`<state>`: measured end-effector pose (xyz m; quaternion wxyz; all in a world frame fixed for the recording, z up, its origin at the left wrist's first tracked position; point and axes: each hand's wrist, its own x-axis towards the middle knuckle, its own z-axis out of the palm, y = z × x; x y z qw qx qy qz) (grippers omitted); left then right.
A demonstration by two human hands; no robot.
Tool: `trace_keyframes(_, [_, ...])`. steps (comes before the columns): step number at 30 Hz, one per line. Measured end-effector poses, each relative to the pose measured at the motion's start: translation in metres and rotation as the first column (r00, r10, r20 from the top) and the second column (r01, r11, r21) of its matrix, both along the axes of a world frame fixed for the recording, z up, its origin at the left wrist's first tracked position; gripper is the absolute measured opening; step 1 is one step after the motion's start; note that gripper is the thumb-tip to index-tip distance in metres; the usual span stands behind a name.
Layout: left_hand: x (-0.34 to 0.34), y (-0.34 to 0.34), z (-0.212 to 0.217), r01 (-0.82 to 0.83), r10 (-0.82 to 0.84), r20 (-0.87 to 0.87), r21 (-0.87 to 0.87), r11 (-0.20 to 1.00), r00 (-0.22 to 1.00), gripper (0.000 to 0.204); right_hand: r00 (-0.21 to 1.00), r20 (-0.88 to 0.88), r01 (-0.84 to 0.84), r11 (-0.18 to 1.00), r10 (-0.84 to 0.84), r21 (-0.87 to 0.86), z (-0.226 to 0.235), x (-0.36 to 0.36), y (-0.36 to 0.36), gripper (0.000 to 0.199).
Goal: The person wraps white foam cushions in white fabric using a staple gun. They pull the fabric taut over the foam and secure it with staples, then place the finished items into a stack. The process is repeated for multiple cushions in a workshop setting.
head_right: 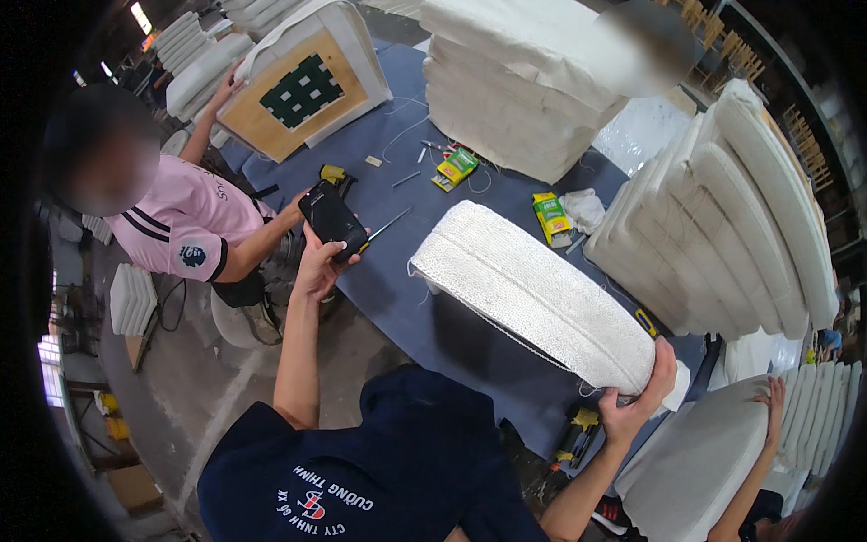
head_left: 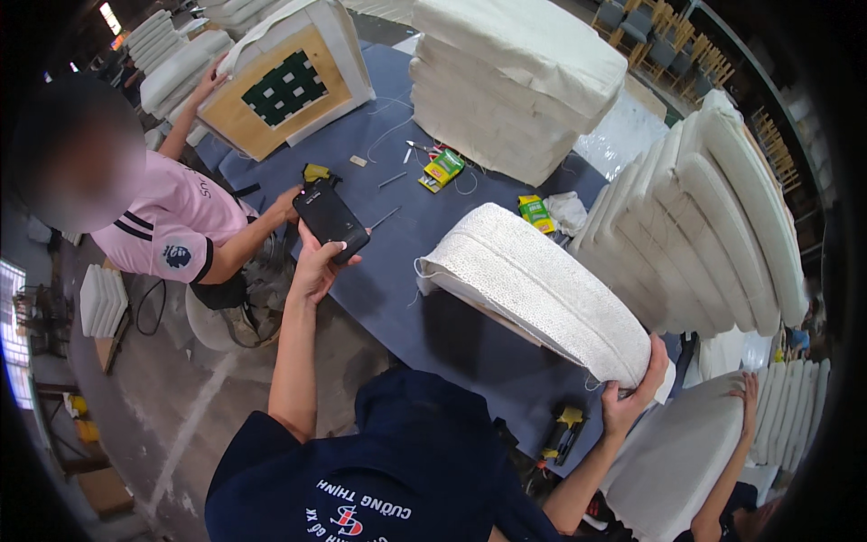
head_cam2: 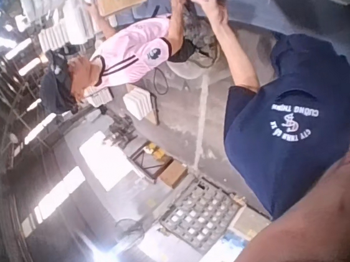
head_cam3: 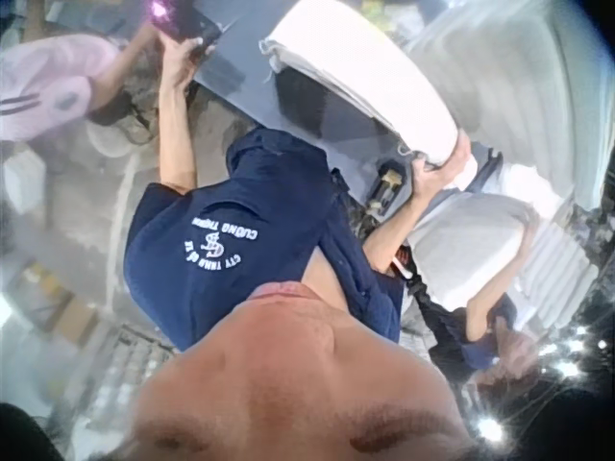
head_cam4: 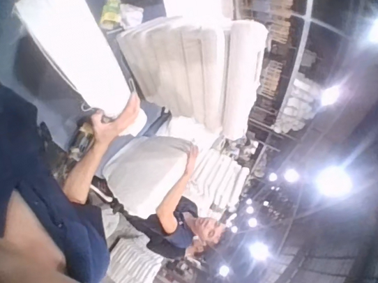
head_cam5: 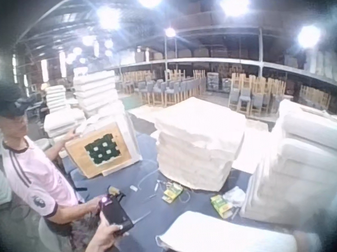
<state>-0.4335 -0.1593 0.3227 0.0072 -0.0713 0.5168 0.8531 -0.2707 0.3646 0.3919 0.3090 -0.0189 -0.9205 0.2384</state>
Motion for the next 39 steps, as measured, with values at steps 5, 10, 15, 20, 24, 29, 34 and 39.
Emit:
trace_keyframes(5, [-0.001, 0.006, -0.016, 0.062, -0.066, 0.073, 0.056, 0.997, 0.995, 0.092, 1.0, 0.003, 0.0, 1.0, 0.0, 0.001, 0.003, 0.001, -0.01, 0.094])
trace_keyframes(10, [-0.05, 0.029, -0.065, 0.176, -0.179, 0.129, 0.035, 0.984, 0.975, 0.072, 0.995, 0.02, 0.095, 0.996, -0.095, -0.004, 0.007, 0.036, -0.012, 0.096])
trace_keyframes(15, [-0.119, 0.021, -0.057, 0.615, -0.613, 0.162, 0.045, 0.787, 0.773, 0.061, 1.0, 0.022, -0.002, 0.999, 0.003, -0.032, 0.014, 0.033, -0.022, 0.094])
trace_keyframes(20, [-0.184, 0.157, 0.07, 0.759, -0.771, 0.146, -0.363, 0.541, 0.62, 0.085, 0.999, -0.046, 0.0, 0.994, -0.006, -0.109, -0.001, 0.057, -0.015, 0.097])
trace_keyframes(24, [-0.139, 0.322, 0.169, 0.864, -0.902, 0.2, -0.423, 0.273, 0.383, 0.093, 0.994, -0.11, -0.018, 0.99, 0.002, -0.136, 0.005, 0.06, -0.015, 0.095])
trace_keyframes(29, [-0.033, 0.58, 0.162, 0.942, -0.975, 0.094, -0.291, 0.167, 0.202, 0.078, 0.991, -0.129, 0.012, 0.991, -0.029, -0.136, -0.003, 0.063, 0.001, 0.093])
trace_keyframes(34, [0.074, 0.744, 0.149, 0.972, -0.996, 0.004, -0.217, 0.085, 0.088, 0.078, 0.984, -0.153, -0.117, 0.978, 0.09, -0.175, -0.012, 0.052, 0.011, 0.091])
trace_keyframes(39, [0.157, 0.838, 0.154, 0.968, -0.984, -0.032, -0.178, 0.179, 0.176, 0.091, 0.973, -0.2, -0.148, 0.979, 0.118, -0.143, -0.018, 0.059, 0.01, 0.084])
